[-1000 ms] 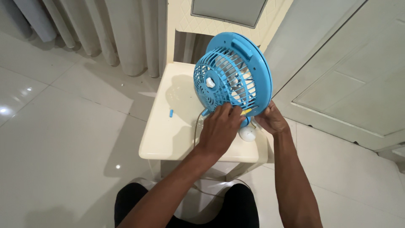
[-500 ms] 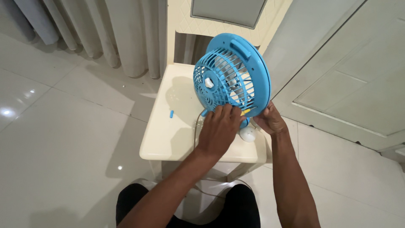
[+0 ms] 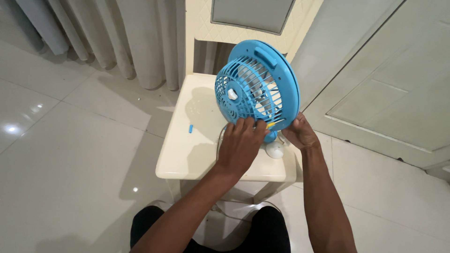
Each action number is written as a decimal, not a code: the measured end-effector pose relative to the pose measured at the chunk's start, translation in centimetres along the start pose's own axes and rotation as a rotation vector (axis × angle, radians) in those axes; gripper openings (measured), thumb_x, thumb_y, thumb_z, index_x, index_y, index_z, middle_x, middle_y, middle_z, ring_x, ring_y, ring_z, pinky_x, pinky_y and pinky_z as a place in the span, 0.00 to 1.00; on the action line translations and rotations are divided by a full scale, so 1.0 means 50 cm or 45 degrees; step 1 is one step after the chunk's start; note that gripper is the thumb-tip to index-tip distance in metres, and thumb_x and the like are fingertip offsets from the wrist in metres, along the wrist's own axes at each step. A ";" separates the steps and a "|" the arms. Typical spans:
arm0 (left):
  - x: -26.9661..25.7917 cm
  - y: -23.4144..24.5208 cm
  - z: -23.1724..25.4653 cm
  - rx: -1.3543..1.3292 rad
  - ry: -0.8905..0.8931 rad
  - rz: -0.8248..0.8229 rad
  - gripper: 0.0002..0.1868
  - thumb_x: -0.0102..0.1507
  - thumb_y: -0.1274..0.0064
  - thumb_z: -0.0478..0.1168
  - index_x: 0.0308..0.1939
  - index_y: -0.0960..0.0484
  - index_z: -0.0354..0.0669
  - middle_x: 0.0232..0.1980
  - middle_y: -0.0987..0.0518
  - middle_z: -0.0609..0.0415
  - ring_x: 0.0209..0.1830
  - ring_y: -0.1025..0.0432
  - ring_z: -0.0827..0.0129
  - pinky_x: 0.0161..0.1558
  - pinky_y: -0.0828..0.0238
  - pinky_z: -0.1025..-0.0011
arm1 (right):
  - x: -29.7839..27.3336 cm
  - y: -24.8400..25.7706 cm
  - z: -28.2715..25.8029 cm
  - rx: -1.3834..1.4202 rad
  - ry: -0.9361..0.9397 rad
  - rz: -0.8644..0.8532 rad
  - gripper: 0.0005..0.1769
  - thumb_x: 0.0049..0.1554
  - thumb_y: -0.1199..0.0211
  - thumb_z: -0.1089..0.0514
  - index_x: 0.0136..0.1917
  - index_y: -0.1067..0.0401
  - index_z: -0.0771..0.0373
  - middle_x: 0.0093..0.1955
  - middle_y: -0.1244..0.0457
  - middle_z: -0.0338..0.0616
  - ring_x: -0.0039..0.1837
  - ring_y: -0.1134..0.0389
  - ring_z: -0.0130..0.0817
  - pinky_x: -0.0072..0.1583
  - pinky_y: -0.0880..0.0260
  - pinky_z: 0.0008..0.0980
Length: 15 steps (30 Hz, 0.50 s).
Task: The person uses a screwdriver to remove screws from the front grille of a small blue fan. They then detach the grille and remove the fan blade from the motor shaft, placing the parts on a white stool.
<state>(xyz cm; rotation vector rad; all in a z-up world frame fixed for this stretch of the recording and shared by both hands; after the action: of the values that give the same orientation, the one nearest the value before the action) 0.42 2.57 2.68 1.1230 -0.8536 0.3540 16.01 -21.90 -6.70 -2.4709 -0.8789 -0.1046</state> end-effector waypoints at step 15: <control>-0.007 0.009 -0.015 -0.319 -0.003 -0.018 0.05 0.65 0.46 0.35 0.44 0.24 0.41 0.41 0.29 0.48 0.42 0.29 0.57 0.41 0.29 0.60 | 0.000 0.030 0.014 0.026 -0.046 -0.083 0.37 0.52 0.19 0.51 0.69 0.29 0.66 0.66 0.32 0.46 0.70 0.32 0.39 0.75 0.37 0.45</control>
<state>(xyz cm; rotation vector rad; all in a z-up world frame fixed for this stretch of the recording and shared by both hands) 0.22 3.49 2.58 0.8961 -0.8663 0.2268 16.84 -22.53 -7.96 -2.4327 -0.9717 -0.0738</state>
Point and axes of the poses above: each hand's wrist, its own x-axis towards the middle knuckle, its own y-axis out of the back of the hand, z = x × y, the point moved 1 cm from there along x, towards the middle knuckle
